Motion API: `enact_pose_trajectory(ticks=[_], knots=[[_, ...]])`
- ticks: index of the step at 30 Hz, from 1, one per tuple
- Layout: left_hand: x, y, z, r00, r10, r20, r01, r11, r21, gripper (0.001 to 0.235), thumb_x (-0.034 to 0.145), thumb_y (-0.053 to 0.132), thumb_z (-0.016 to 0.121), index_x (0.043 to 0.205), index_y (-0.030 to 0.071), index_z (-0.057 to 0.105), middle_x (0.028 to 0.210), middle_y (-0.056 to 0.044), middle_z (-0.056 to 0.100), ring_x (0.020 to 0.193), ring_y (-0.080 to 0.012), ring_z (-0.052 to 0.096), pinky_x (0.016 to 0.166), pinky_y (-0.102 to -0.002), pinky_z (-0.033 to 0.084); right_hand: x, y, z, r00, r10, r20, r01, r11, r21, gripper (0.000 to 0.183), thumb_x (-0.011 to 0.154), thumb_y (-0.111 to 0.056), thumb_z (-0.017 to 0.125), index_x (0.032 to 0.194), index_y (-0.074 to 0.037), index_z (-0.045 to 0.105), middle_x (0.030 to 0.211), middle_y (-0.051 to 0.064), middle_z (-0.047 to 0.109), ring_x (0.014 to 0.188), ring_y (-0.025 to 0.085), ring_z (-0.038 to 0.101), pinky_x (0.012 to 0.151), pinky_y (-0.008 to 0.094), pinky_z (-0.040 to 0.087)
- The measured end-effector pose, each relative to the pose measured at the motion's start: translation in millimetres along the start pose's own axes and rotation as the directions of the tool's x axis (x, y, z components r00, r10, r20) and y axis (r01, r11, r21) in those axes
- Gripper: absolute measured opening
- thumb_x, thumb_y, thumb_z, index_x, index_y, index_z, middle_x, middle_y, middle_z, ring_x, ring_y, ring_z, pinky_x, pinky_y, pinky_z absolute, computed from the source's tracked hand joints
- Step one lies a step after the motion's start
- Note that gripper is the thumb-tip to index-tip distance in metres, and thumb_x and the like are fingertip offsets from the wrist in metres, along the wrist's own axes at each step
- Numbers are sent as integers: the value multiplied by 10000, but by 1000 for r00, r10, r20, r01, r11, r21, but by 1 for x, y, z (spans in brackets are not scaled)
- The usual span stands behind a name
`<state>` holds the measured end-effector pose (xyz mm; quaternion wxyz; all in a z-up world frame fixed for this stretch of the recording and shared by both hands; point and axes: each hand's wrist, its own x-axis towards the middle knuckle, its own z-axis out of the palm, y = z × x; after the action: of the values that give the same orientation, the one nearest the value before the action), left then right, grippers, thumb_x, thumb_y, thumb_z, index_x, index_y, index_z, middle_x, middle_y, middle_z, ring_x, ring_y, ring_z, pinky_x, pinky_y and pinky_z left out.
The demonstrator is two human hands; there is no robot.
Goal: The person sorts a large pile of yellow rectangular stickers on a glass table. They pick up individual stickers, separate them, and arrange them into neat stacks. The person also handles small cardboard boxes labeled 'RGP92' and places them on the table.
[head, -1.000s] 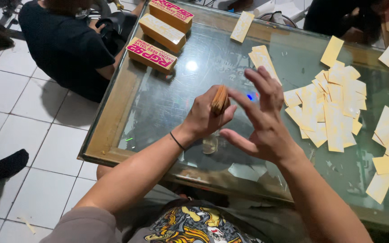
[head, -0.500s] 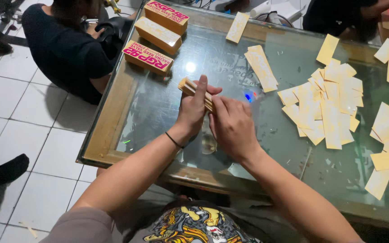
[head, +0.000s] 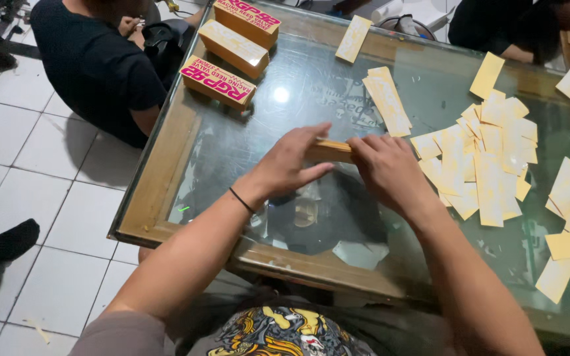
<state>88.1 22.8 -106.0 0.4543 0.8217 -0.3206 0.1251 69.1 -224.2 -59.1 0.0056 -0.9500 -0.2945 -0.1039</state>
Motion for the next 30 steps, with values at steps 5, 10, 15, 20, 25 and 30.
enact_pose_trajectory(ticks=[5,10,15,20,25,30], knots=[[0,-11,9,999,5,33,-10,987,163,464,919,208,707,1363,124,601,1103,-116,718,1050,-334,682,1021,-460,489,-7,-27,-22,984,45,-173,-38,998,42,729,981,-395,666,1580,-60,420,1513,204,486,1439,356,447,1191,575,209],[-2,-12,11,996,-80,34,74,986,153,671,910,232,709,1516,190,424,1130,-52,717,1064,-298,684,1084,-449,458,-10,-46,-15,960,-88,-267,11,961,-278,979,911,-812,493,1571,-89,477,1616,131,497,1552,240,378,1269,500,-76],[0,-11,10,998,-56,32,51,988,142,400,970,291,673,1344,170,596,1028,-80,718,1019,-306,699,1053,-459,461,-6,-51,-26,928,-18,-373,51,996,78,965,934,-625,665,1575,47,402,1658,266,351,1558,373,285,1245,511,-18],[4,-7,8,999,-36,38,31,991,127,358,971,248,671,1311,157,606,1010,-79,706,966,-308,690,1007,-449,477,-7,-43,-11,956,-32,-292,40,999,24,917,901,-619,636,1559,-14,435,1642,188,404,1540,299,345,1268,504,38],[1,-9,9,998,-37,48,29,990,141,356,964,249,676,1303,165,609,1014,-91,704,979,-310,688,1016,-454,474,-11,-35,-3,990,-23,-138,-1,985,-174,1075,844,-882,463,1583,-101,432,1651,115,431,1561,231,342,1285,463,-62],[0,-12,12,996,-62,61,54,989,135,354,974,255,660,1309,153,608,1071,-97,713,1035,-318,689,1071,-471,445,-5,-32,-17,933,88,-348,-38,988,148,927,928,-556,677,1604,-8,358,1671,207,331,1551,340,296,1264,475,58]])
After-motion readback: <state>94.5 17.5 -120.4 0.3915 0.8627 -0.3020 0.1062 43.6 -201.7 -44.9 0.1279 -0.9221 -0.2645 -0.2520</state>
